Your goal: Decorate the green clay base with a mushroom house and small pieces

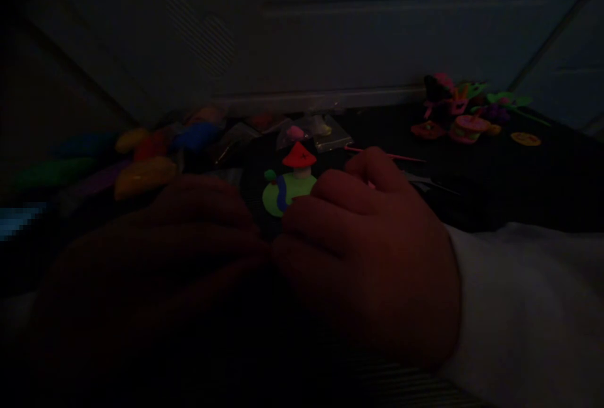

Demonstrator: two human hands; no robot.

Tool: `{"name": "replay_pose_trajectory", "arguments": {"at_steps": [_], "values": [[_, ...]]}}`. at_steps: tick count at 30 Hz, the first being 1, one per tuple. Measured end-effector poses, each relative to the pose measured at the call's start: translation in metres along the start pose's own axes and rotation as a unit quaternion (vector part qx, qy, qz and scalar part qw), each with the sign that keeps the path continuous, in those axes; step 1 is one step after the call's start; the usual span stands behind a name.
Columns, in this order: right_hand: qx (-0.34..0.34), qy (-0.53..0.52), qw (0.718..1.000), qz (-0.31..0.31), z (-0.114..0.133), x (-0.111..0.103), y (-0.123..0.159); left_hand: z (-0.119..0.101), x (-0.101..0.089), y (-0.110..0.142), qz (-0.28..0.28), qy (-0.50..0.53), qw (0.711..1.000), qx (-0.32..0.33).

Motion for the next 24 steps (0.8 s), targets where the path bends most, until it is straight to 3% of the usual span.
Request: {"name": "replay_pose_trajectory", "arguments": {"at_steps": [9, 16, 24], "values": [[-0.003, 0.003, 1.0, 0.02, -0.007, 0.005, 0.002, 0.001, -0.001, 0.0, -0.001, 0.011, 1.0, -0.012], [0.03, -0.012, 0.998, 0.061, -0.024, 0.013, 0.005, -0.001, 0.011, 0.003, 0.127, -0.047, 0.99, 0.049], [0.052, -0.032, 0.997, 0.054, -0.028, 0.014, 0.009, -0.001, 0.008, 0.011, 0.162, -0.084, 0.977, 0.108]]}}
Point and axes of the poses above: each hand's wrist, its own y-axis away from the middle knuckle, its own x-axis out of the palm, z = x × y, the point moved 4 cm from there along -y, towards the middle knuckle, and after that the axes turned 6 degrees about x, right-handed, at the moved point
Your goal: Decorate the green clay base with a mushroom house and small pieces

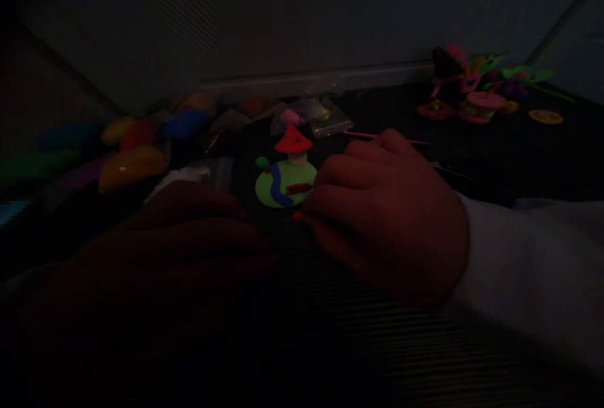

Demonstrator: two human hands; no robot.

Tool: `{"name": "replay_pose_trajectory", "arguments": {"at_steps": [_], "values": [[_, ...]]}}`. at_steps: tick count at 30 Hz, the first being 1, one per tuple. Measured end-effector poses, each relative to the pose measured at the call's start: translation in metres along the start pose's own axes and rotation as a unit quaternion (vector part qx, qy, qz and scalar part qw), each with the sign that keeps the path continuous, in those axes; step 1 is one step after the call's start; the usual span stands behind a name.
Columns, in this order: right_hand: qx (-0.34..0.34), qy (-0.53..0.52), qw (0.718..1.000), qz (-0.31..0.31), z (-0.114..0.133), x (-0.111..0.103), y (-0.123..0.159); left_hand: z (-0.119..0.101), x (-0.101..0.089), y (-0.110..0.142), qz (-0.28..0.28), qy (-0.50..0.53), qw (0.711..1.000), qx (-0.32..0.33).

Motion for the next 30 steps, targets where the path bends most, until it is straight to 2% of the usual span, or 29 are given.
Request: {"name": "replay_pose_trajectory", "arguments": {"at_steps": [4, 9, 11, 15, 17, 20, 26, 30], "values": [[0.0, -0.001, 1.0, 0.0, 0.0, 0.001, 0.0, -0.001, -0.002, 0.003, 0.019, 0.008, 1.0, -0.005], [0.001, -0.005, 1.0, 0.006, 0.0, 0.001, -0.001, -0.004, -0.006, 0.001, -0.015, 0.007, 1.0, -0.003], [0.005, -0.01, 1.0, 0.0, 0.0, 0.001, -0.001, -0.006, -0.005, -0.001, -0.006, 0.002, 1.0, -0.004], [0.005, -0.016, 1.0, 0.002, 0.0, 0.001, -0.001, -0.006, -0.003, -0.002, 0.012, -0.049, 0.998, 0.024], [0.006, -0.014, 1.0, 0.003, 0.0, 0.001, -0.001, -0.003, -0.003, 0.0, -0.002, -0.056, 0.998, 0.033], [0.005, -0.01, 1.0, 0.003, 0.0, 0.001, -0.001, 0.005, -0.003, 0.004, -0.029, -0.059, 0.998, 0.013], [0.018, -0.037, 0.999, 0.003, -0.001, 0.001, -0.001, 0.012, -0.006, 0.0, -0.045, -0.018, 0.998, -0.05], [0.049, -0.129, 0.99, 0.023, -0.001, 0.001, -0.003, 0.016, -0.009, -0.003, -0.096, 0.008, 0.991, -0.089]]}}
Point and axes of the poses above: each hand's wrist, its own y-axis away from the middle knuckle, its own x-axis out of the palm, z = x × y, the point moved 4 cm from there along -y, towards the middle knuckle, and after that the axes turned 6 degrees about x, right-handed, at the moved point
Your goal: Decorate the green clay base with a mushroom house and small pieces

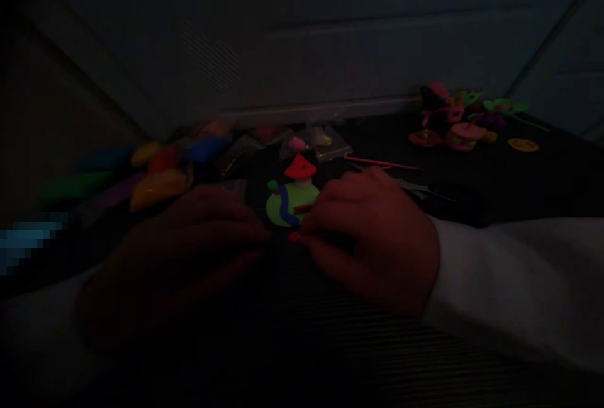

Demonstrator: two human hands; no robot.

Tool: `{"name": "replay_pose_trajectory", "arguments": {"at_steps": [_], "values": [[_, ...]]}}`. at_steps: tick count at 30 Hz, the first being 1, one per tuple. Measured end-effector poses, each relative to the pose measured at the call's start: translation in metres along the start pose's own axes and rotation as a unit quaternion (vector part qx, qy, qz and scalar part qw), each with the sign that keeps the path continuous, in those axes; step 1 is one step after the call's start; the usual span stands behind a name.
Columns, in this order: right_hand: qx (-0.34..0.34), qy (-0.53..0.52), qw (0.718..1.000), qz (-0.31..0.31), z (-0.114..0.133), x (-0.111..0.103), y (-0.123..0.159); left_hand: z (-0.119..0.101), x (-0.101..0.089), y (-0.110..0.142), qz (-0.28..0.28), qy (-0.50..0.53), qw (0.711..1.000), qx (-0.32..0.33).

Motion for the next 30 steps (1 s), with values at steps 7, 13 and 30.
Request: {"name": "replay_pose_trajectory", "arguments": {"at_steps": [7, 13, 30], "values": [[0.103, -0.21, 0.972, 0.006, 0.011, -0.007, -0.009, -0.001, -0.011, -0.006, -0.08, 0.112, 0.987, -0.087], [0.13, -0.237, 0.962, 0.038, 0.022, -0.013, -0.008, -0.012, -0.014, -0.011, -0.08, 0.162, 0.978, -0.101], [-0.166, 0.059, 0.928, -0.327, 0.05, -0.113, -0.038, -0.008, -0.066, -0.072, -0.218, 0.6, 0.747, -0.183]]}}
Point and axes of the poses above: each hand's wrist, its own y-axis away from the middle knuckle, its own x-axis out of the palm, z = x × y, the point moved 4 cm from there along -y, towards the middle knuckle, and after that the axes turned 6 degrees about x, right-handed, at the moved point
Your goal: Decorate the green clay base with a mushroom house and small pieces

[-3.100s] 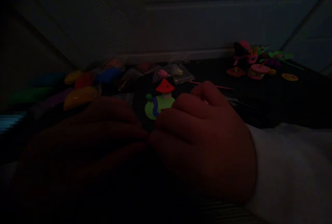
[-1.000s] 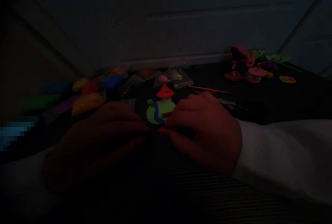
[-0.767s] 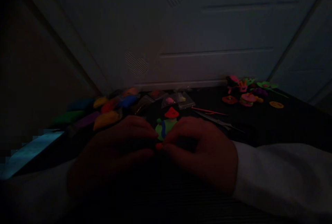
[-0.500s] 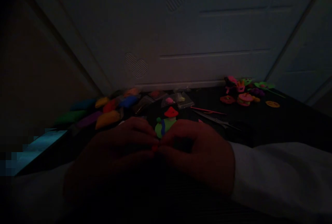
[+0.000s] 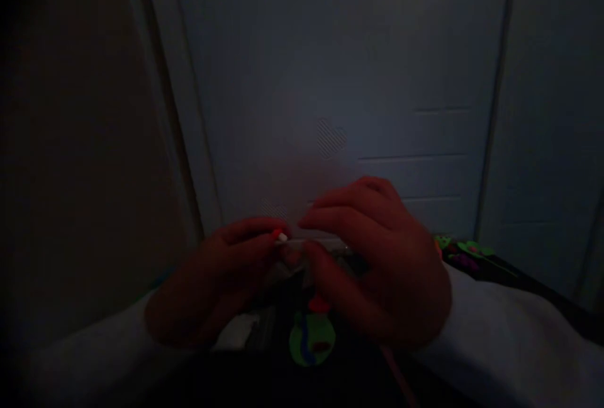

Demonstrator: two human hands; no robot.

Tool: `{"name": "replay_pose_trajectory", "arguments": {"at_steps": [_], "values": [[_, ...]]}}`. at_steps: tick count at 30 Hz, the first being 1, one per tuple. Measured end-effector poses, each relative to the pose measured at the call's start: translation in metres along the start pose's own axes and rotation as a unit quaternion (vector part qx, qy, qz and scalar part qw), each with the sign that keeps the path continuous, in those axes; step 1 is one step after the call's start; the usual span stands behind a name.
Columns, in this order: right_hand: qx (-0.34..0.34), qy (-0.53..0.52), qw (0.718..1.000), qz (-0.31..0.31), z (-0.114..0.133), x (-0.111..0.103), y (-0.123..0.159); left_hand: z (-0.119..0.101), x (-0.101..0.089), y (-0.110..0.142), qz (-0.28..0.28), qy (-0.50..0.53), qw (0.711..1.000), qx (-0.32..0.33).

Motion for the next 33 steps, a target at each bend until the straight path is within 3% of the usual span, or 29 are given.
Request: {"name": "replay_pose_trajectory", "arguments": {"at_steps": [4, 11, 20, 28, 33], "values": [[-0.031, 0.021, 0.998, -0.051, 0.0, -0.004, -0.006, -0.005, 0.012, 0.0, 0.0, 0.046, 0.999, 0.013], [-0.069, 0.086, 0.992, -0.054, 0.006, 0.001, 0.001, 0.013, 0.007, 0.003, 0.03, 0.039, 0.999, -0.004], [-0.095, 0.115, 0.986, -0.07, 0.007, 0.006, 0.001, 0.016, 0.005, 0.004, 0.038, 0.046, 0.998, -0.014], [-0.096, 0.089, 0.986, -0.101, 0.01, 0.004, 0.002, 0.012, 0.002, 0.009, 0.039, -0.026, 0.999, -0.009], [-0.102, 0.088, 0.986, -0.1, 0.011, 0.002, 0.004, 0.004, 0.001, 0.009, 0.05, -0.108, 0.992, 0.034]]}}
Point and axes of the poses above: each hand's wrist, its own y-axis away from the middle knuckle, its own x-axis out of the palm, z = x × y, the point moved 4 cm from there along -y, towards the middle knuckle, and after that the axes turned 6 degrees about x, right-handed, at the moved point
